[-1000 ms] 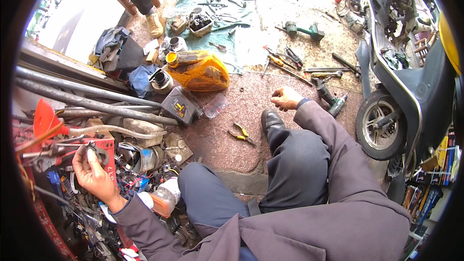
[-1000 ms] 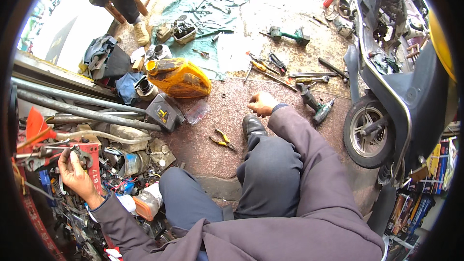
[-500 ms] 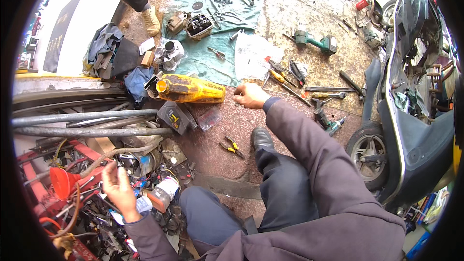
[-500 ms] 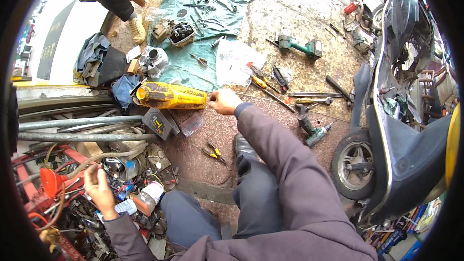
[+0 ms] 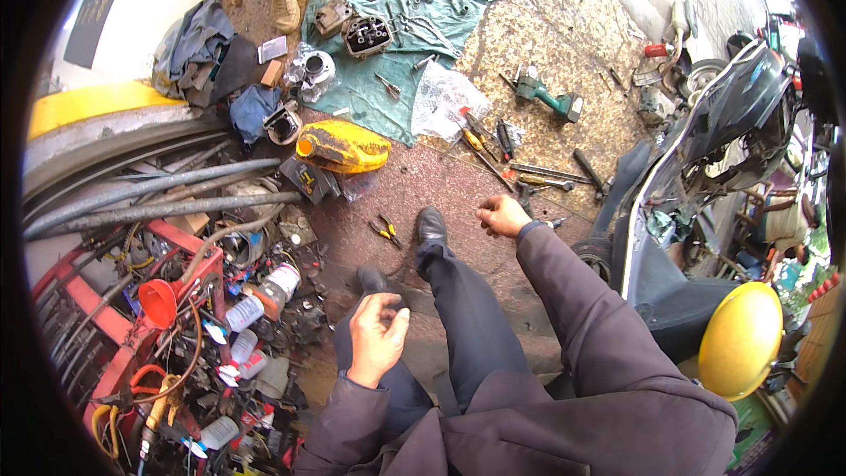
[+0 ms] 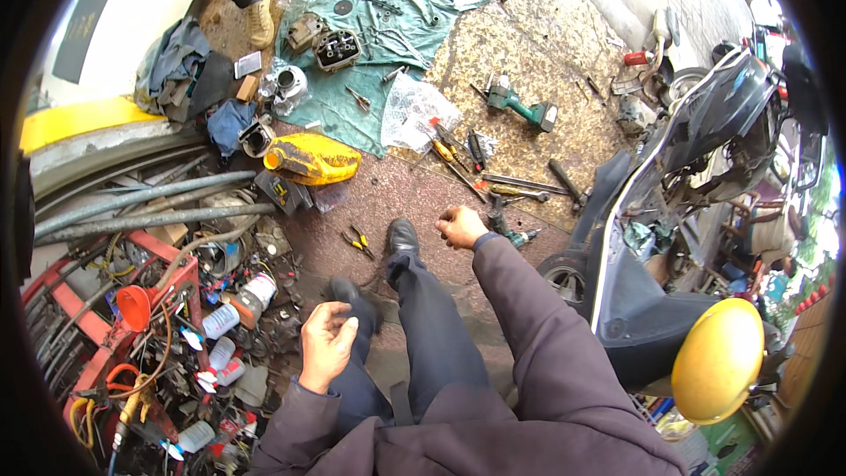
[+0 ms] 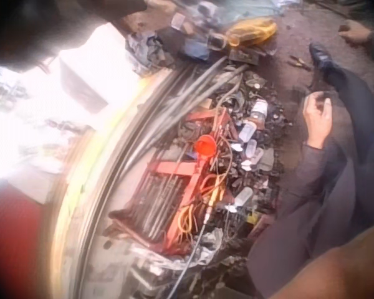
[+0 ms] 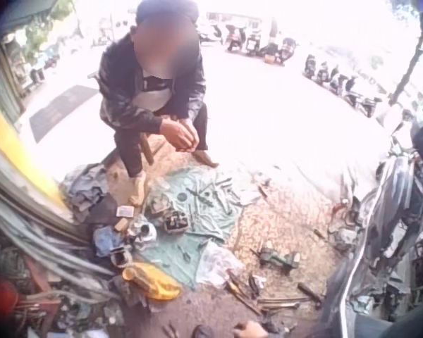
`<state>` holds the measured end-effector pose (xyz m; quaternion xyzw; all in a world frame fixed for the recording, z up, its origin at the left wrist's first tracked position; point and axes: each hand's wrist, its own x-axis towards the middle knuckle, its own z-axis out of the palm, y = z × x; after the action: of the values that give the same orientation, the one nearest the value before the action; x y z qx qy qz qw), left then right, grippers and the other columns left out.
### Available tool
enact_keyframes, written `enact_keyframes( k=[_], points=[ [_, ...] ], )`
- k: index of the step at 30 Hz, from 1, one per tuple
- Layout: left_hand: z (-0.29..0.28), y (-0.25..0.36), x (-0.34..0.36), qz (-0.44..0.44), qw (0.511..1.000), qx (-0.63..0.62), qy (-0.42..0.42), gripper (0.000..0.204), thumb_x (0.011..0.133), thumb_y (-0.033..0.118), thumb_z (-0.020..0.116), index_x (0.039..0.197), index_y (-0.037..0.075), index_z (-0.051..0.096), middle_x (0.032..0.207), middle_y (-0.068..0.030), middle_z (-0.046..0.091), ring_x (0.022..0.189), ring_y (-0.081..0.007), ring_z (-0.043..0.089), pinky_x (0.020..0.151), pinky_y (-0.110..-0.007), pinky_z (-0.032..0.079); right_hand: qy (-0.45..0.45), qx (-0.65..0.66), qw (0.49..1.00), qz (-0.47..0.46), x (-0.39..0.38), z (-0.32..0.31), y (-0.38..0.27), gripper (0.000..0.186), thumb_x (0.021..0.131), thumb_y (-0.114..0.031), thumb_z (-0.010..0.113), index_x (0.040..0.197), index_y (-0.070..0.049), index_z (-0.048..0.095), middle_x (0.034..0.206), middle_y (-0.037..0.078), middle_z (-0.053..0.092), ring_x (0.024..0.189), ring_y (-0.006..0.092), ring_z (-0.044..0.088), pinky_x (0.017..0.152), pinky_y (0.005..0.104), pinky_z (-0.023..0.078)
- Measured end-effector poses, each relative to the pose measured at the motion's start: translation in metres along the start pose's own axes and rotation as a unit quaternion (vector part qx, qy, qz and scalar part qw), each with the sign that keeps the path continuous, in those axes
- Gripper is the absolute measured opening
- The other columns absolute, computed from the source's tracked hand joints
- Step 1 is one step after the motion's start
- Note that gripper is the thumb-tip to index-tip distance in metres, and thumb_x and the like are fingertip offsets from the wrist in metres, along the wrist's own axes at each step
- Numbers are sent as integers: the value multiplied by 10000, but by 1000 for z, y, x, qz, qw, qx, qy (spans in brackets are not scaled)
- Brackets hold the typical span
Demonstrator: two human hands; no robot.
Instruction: The person is working on a motorcycle in a cluttered workshop. They handle various tools and parts, including a wrench and a motorcycle headlight, while sitting on the floor.
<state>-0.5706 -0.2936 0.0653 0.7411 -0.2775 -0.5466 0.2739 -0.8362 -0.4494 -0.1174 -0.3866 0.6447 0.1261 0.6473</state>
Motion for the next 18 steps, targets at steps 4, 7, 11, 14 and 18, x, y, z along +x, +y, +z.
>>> enact_keyframes(
  k=[4, 7, 11, 14, 18],
  points=[
    [6, 15, -3, 17, 999, -32, -3, 209, 808, 34, 682, 992, -53, 635, 919, -128, 624, 677, -159, 621, 578, -277, 489, 8, -84, 994, -67, -16, -23, -56, 322, 899, -240, 608, 982, 64, 674, 711, 110, 678, 570, 162, 659, 511, 317, 532],
    [3, 28, 2, 39, 998, -52, 18, 204, 816, 48, 679, 985, -56, 634, 913, -131, 629, 648, -152, 608, 574, -279, 484, 9, -120, 989, -84, -30, -30, -108, 304, 905, -228, 608, 1001, 55, 665, 739, 107, 680, 591, 160, 652, 526, 317, 526],
    [-4, 46, 19, 34, 995, -78, 44, 191, 824, 62, 675, 974, -51, 640, 890, -119, 645, 631, -145, 604, 583, -279, 490, 15, -188, 975, -116, -46, -41, -165, 299, 909, -216, 620, 1003, 66, 652, 777, 105, 682, 621, 149, 642, 563, 320, 519],
    [-10, 53, 41, -14, 993, -113, 43, 178, 825, 71, 680, 955, -44, 642, 881, -117, 655, 624, -138, 604, 599, -281, 496, 38, -215, 968, -123, -45, -58, -198, 350, 838, -271, 656, 986, 43, 700, 824, 205, 709, 745, 270, 703, 733, 366, 548],
    [-19, 49, 77, -11, 989, -124, 78, 164, 822, 70, 687, 942, -33, 643, 872, -110, 660, 620, -147, 603, 604, -290, 500, 59, -245, 964, -80, -24, -73, -232, 335, 851, -257, 653, 1012, 34, 692, 790, 195, 702, 607, 225, 684, 613, 353, 558]
  ],
)
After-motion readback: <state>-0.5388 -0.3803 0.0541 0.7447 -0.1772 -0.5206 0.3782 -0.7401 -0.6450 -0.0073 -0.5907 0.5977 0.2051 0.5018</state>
